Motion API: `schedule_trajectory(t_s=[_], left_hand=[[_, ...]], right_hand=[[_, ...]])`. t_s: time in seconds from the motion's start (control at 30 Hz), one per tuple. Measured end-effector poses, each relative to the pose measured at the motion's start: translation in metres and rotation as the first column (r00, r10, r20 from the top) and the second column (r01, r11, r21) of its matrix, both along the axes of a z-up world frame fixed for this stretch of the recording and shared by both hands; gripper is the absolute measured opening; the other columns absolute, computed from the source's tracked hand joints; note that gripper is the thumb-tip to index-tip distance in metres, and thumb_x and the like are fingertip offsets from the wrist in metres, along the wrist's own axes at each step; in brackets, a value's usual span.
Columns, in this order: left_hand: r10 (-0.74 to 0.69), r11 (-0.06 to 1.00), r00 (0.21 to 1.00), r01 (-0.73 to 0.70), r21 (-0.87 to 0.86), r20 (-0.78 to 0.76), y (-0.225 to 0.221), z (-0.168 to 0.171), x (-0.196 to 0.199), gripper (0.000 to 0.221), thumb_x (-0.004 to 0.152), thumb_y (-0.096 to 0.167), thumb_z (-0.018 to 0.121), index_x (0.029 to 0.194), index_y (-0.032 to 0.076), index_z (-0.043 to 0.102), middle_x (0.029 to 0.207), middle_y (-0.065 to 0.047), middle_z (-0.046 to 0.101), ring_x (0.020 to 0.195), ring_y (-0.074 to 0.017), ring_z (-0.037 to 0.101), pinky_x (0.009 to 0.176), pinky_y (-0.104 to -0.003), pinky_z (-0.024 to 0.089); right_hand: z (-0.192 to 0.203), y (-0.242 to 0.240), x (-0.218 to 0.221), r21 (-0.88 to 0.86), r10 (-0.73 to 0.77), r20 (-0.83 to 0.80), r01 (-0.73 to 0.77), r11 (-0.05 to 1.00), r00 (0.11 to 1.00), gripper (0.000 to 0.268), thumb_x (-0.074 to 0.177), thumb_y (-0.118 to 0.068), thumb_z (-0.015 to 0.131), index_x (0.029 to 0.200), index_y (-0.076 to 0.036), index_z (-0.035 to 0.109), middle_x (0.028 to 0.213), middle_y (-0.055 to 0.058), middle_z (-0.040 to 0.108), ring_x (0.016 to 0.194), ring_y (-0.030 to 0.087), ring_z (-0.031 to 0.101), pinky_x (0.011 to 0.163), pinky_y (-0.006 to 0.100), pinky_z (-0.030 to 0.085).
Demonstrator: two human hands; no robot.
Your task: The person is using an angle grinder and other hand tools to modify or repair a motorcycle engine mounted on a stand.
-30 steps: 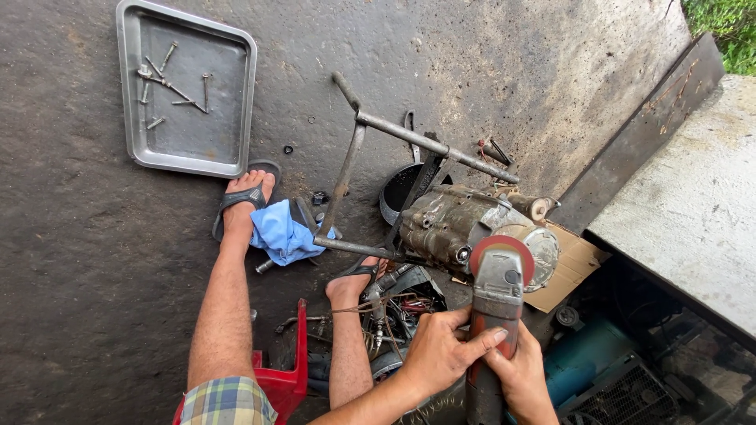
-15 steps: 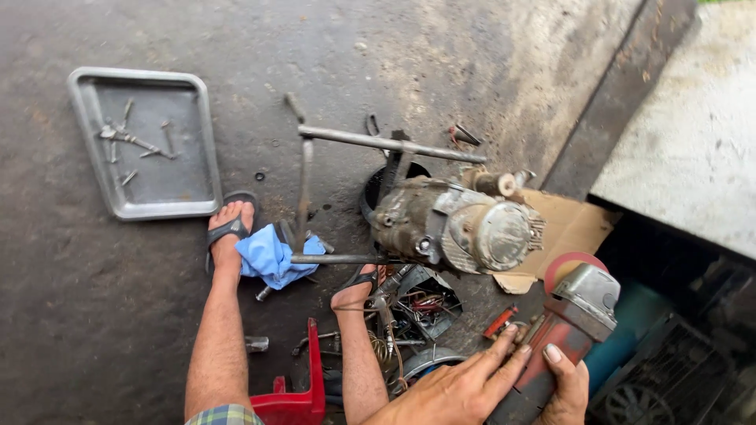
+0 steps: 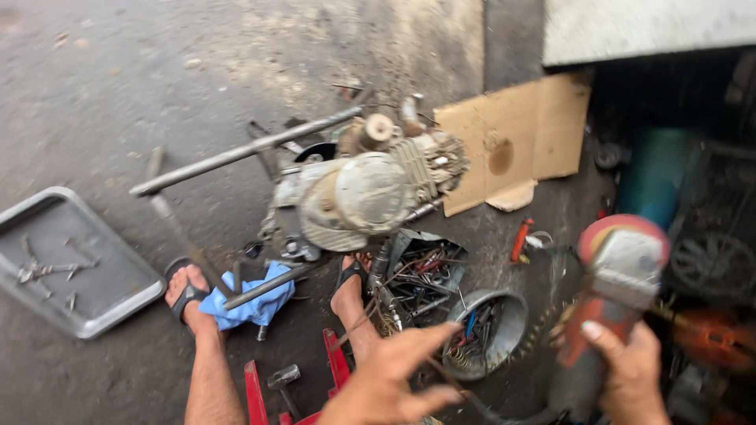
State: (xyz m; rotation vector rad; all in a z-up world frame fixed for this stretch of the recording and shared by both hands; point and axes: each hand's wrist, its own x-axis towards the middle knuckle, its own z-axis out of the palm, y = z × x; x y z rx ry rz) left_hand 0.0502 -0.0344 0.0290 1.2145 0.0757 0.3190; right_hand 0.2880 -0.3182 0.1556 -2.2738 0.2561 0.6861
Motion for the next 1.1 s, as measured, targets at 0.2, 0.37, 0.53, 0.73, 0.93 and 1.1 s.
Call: schedule_trajectory(t_s=[0.2,0.37,0.53,0.73,0.93,1.1], left_hand=[[0.391,0.803,0.789,-0.544,-0.242,-0.475,-0.033,-0.103,-0.051,0.043,0.093,0.016,0.06,0.128,-0.008,0.066,0.108,-0.02,0.077,0.092,-0.0272,0.076,0.089,-0.04,0.062],[0.607,0.555,0.58,-0.799,-0.232,-0.544,-0.047,-0.177,-0.085,0.036,0.107,0.013,0.05,0.128,-0.014,0.059,0.1,-0.025,0.066,0.094,-0.0317,0.068,0.084,-0.042,0.057],[0.699,0.527,0.523,-0.838,-0.143,-0.488,-0.055,-0.188,-0.091,0.028,0.112,0.009,0.051,0.119,-0.016,0.059,0.098,-0.025,0.064,0.082,-0.0294,0.065,0.078,-0.04,0.057],[0.691,0.581,0.339,-0.786,0.211,-0.638,-0.034,-0.175,-0.115,0.03,0.12,0.022,0.047,0.126,-0.007,0.048,0.101,-0.026,0.06,0.084,-0.0292,0.064,0.086,-0.043,0.058],[0.769,0.592,0.287,-0.656,0.468,-0.571,-0.062,-0.536,-0.332,0.032,0.119,0.026,0.051,0.13,-0.003,0.044,0.105,-0.023,0.056,0.089,-0.0284,0.061,0.089,-0.043,0.055],[0.749,0.653,0.385,-0.565,0.505,-0.539,-0.021,-0.561,-0.378,0.033,0.113,0.024,0.056,0.131,-0.002,0.045,0.11,-0.022,0.056,0.096,-0.0271,0.061,0.093,-0.042,0.054]], right_hand=[[-0.372,0.05,-0.113,-0.193,0.071,-0.033,-0.076,0.978,0.997,0.061,0.099,-0.043,0.046,0.144,-0.003,0.045,0.141,0.012,0.049,0.126,0.025,0.049,0.105,0.039,0.04],[-0.499,0.068,-0.18,-0.227,-0.03,-0.208,-0.018,0.974,0.978,0.063,0.105,-0.052,0.036,0.151,-0.01,0.046,0.162,0.005,0.038,0.149,0.021,0.027,0.123,0.037,0.017],[-0.496,0.074,-0.168,-0.005,-0.281,-0.17,0.285,0.959,0.944,0.052,0.099,-0.045,0.054,0.138,-0.009,0.053,0.143,0.005,0.058,0.135,0.023,0.05,0.116,0.036,0.033],[-0.362,-0.067,0.076,-0.324,0.13,0.224,-0.052,0.945,0.966,0.058,0.088,-0.034,0.077,0.132,-0.005,0.054,0.133,0.013,0.059,0.125,0.03,0.056,0.107,0.043,0.041],[-0.397,-0.118,0.208,-0.754,0.689,0.305,-0.275,0.597,0.657,0.071,0.077,-0.028,0.093,0.13,-0.001,0.054,0.128,0.019,0.054,0.123,0.038,0.053,0.1,0.053,0.041],[-0.509,-0.126,0.189,-0.744,0.605,0.287,-0.225,0.629,0.743,0.068,0.076,-0.029,0.095,0.123,-0.001,0.054,0.127,0.019,0.052,0.127,0.04,0.049,0.099,0.06,0.039]])
